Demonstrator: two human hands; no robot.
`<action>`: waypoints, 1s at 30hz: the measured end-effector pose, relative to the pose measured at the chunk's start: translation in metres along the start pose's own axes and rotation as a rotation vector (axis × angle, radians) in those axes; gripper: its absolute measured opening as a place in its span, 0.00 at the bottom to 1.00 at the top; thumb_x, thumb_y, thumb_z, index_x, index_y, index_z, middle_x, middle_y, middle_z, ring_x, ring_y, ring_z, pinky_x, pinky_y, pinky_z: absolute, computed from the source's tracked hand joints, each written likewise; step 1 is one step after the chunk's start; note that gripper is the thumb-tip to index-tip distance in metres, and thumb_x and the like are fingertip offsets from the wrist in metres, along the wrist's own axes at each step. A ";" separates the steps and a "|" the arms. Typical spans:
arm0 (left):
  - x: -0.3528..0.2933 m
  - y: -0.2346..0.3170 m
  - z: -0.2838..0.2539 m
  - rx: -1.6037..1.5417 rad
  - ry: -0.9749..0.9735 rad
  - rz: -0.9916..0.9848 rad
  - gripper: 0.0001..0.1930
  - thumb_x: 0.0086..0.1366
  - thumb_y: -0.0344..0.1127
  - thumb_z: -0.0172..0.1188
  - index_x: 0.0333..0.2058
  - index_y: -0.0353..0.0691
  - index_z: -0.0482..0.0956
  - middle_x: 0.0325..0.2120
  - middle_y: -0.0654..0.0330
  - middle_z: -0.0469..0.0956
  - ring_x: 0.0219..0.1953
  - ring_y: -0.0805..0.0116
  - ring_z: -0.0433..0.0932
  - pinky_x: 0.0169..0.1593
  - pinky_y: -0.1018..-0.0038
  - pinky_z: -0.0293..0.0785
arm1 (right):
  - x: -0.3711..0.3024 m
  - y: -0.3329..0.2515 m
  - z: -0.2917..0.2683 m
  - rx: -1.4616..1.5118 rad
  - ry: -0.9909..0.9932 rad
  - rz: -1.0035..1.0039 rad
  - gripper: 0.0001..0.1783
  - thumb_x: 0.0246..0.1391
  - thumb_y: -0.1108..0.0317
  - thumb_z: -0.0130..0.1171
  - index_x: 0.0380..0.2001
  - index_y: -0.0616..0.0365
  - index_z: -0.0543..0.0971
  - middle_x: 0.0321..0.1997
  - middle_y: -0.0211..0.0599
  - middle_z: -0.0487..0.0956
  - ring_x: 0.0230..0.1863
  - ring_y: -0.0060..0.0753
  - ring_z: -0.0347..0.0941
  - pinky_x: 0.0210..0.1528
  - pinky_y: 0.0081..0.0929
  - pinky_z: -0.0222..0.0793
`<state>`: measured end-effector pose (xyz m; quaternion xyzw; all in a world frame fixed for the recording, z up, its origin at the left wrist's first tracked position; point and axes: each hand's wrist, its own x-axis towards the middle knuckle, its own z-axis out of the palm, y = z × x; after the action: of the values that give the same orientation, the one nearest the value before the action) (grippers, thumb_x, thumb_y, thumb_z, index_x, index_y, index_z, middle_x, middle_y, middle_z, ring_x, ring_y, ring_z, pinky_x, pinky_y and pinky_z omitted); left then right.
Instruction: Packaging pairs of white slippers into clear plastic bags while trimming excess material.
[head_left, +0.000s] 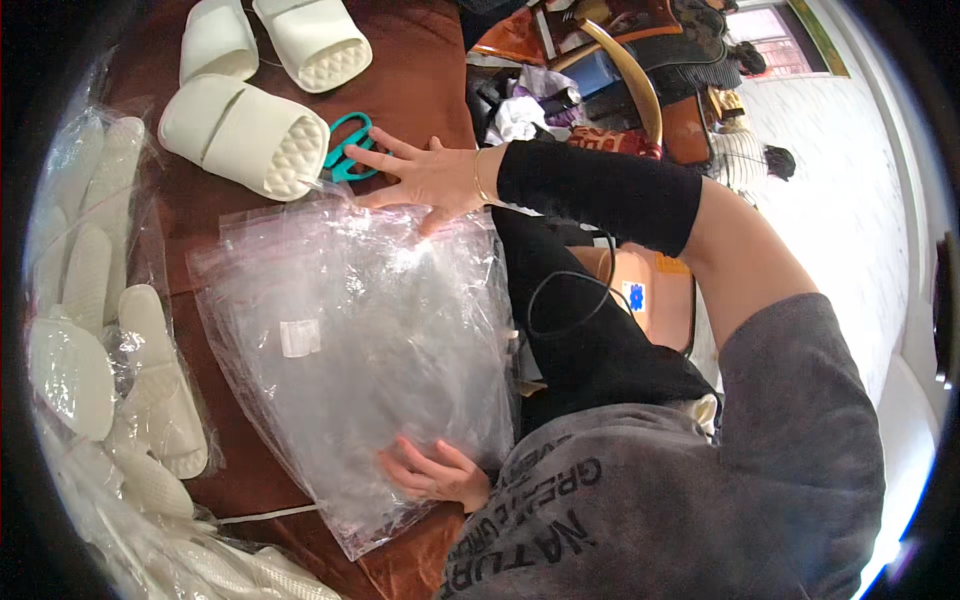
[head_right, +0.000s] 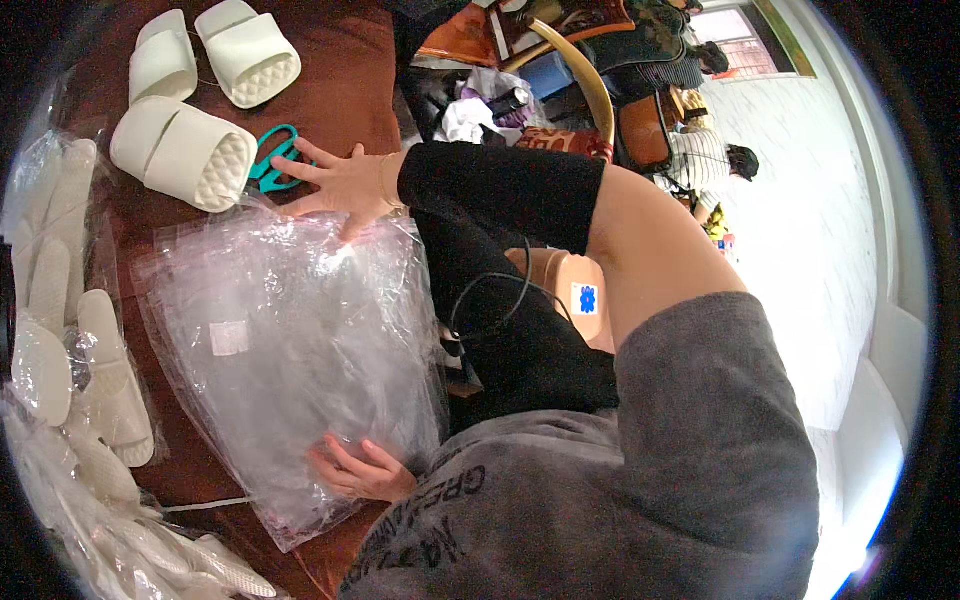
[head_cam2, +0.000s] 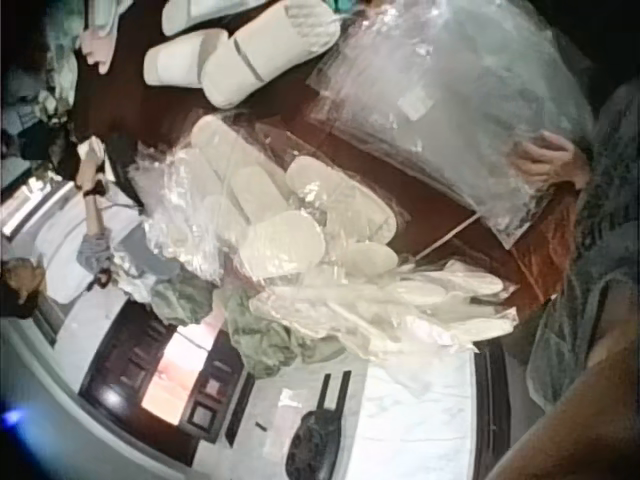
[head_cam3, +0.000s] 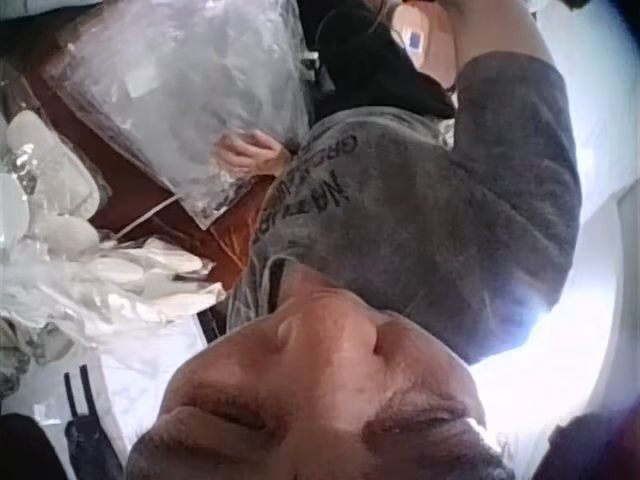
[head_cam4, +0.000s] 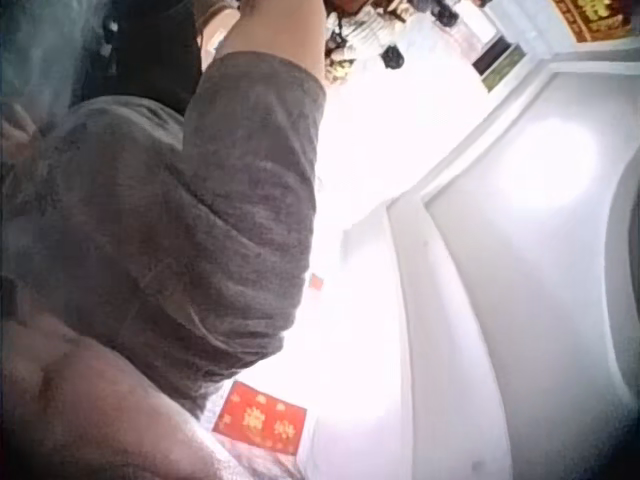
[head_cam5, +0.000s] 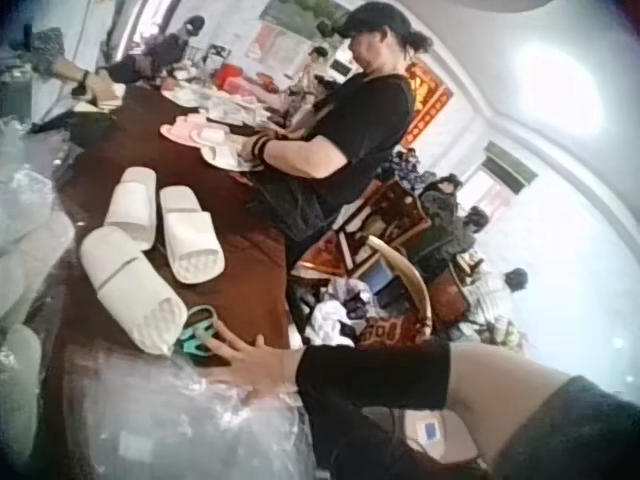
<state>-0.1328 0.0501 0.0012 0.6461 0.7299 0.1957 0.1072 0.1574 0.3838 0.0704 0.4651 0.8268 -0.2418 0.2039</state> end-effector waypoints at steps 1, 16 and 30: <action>0.001 -0.001 0.000 0.005 0.014 0.010 0.28 0.81 0.54 0.44 0.65 0.40 0.76 0.67 0.41 0.66 0.66 0.41 0.68 0.64 0.48 0.66 | 0.001 0.000 -0.002 -0.004 0.003 -0.013 0.57 0.45 0.55 0.79 0.77 0.25 0.59 0.86 0.39 0.25 0.84 0.64 0.19 0.63 0.91 0.61; 0.004 0.011 -0.020 -0.131 -0.068 -0.128 0.33 0.73 0.41 0.60 0.73 0.44 0.64 0.74 0.43 0.56 0.74 0.39 0.57 0.72 0.44 0.57 | -0.022 -0.010 -0.020 -0.026 0.032 0.011 0.55 0.49 0.59 0.78 0.77 0.33 0.61 0.87 0.44 0.31 0.85 0.67 0.29 0.63 0.82 0.66; -0.022 0.080 -0.094 0.090 -0.011 -0.273 0.36 0.64 0.39 0.69 0.70 0.47 0.69 0.78 0.53 0.54 0.80 0.45 0.46 0.77 0.39 0.43 | -0.057 0.011 -0.025 -0.211 0.100 -0.876 0.44 0.56 0.52 0.70 0.75 0.32 0.65 0.82 0.41 0.55 0.81 0.50 0.51 0.76 0.67 0.50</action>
<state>-0.0959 0.0220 0.1178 0.5461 0.8184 0.1427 0.1079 0.1913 0.3651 0.1201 0.0591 0.9746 -0.1969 0.0884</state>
